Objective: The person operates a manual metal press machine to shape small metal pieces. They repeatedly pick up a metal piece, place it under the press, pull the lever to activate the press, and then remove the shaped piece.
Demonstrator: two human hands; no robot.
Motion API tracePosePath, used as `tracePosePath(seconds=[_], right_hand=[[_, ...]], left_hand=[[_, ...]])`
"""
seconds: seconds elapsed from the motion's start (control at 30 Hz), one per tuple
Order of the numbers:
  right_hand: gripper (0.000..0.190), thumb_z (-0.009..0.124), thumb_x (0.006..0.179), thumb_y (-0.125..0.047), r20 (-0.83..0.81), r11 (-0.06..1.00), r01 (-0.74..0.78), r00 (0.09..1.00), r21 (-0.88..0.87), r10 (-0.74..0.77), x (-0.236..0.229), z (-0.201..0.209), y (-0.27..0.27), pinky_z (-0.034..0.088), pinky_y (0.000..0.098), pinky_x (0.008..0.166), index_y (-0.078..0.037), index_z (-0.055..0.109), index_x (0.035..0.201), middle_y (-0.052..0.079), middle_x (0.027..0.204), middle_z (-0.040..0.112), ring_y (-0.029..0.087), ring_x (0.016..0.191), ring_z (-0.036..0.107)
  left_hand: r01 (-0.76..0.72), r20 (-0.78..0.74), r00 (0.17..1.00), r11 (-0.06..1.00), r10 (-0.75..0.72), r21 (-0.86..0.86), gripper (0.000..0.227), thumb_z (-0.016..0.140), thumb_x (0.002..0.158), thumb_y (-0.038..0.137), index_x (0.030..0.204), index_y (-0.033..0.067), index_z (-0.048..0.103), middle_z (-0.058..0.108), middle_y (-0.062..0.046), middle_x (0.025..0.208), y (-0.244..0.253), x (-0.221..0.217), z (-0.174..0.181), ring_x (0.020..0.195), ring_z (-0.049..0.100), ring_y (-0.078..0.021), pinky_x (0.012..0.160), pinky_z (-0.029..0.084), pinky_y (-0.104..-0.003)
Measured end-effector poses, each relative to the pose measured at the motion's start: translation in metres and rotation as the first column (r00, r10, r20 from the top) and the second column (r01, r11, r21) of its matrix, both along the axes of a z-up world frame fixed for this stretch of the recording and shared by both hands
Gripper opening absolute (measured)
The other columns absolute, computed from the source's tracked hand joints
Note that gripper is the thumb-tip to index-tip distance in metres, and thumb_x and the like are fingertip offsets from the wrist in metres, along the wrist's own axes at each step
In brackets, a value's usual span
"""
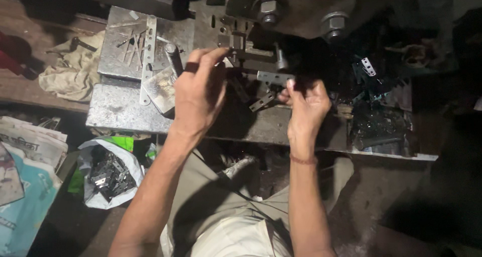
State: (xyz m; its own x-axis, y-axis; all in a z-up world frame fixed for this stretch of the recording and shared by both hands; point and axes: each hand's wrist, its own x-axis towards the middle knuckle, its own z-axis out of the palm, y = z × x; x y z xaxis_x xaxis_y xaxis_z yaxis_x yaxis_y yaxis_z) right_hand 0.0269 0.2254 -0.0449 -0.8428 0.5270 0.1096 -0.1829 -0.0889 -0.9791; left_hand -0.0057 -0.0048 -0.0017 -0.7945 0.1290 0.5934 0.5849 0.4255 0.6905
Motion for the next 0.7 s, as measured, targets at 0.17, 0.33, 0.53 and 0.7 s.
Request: tracePosePath(seconds=[0.17,0.33,0.53,0.7], right_hand=[[0.02,0.074,0.091,0.004,0.066,0.996,0.087,0.994,-0.023,-0.085,-0.036,-0.007,-0.006,0.059,0.0261,0.055,0.002,0.062,0.107,0.01,0.088,0.072,0.016,0.068,0.07],[0.023,0.071,0.087,0.007,-0.02,0.983,0.105,0.994,-0.149,-0.109,-0.06,-0.028,-0.007,0.063,0.0292,0.053,0.0,0.06,0.106,0.013,0.087,0.071,0.02,0.064,0.073],[0.016,0.068,0.09,0.006,0.048,0.989,0.129,0.991,-0.074,-0.126,-0.076,-0.036,-0.013,0.06,0.0277,0.053,0.009,0.07,0.106,0.017,0.088,0.076,0.019,0.063,0.071],[0.009,0.07,0.094,0.0,0.044,0.988,0.131,0.99,0.084,-0.135,-0.074,-0.026,-0.021,0.059,0.0252,0.051,0.004,0.072,0.102,0.012,0.084,0.075,0.015,0.061,0.07]], left_hand=[[0.001,-0.054,0.999,0.999,-0.003,-0.043,0.065,0.071,0.079,-0.008,0.14,0.005,0.051,0.056,-0.019,0.131,0.008,-0.013,-0.004,0.119,0.059,-0.0409,0.101,0.052,-0.046],[0.016,-0.057,0.998,0.996,-0.021,-0.085,0.064,0.068,0.082,-0.011,0.141,0.003,0.05,0.054,-0.018,0.134,0.009,-0.02,-0.007,0.123,0.058,-0.0394,0.106,0.05,-0.045],[0.003,-0.041,0.999,0.981,-0.011,-0.194,0.052,0.066,0.089,-0.006,0.139,0.0041,0.054,0.055,-0.018,0.131,0.013,-0.025,-0.016,0.116,0.059,-0.0367,0.099,0.051,-0.045],[0.002,-0.017,1.0,0.961,-0.007,-0.277,0.053,0.065,0.088,-0.005,0.139,0.0071,0.06,0.053,-0.02,0.132,0.016,-0.029,-0.021,0.112,0.059,-0.0353,0.096,0.051,-0.045]])
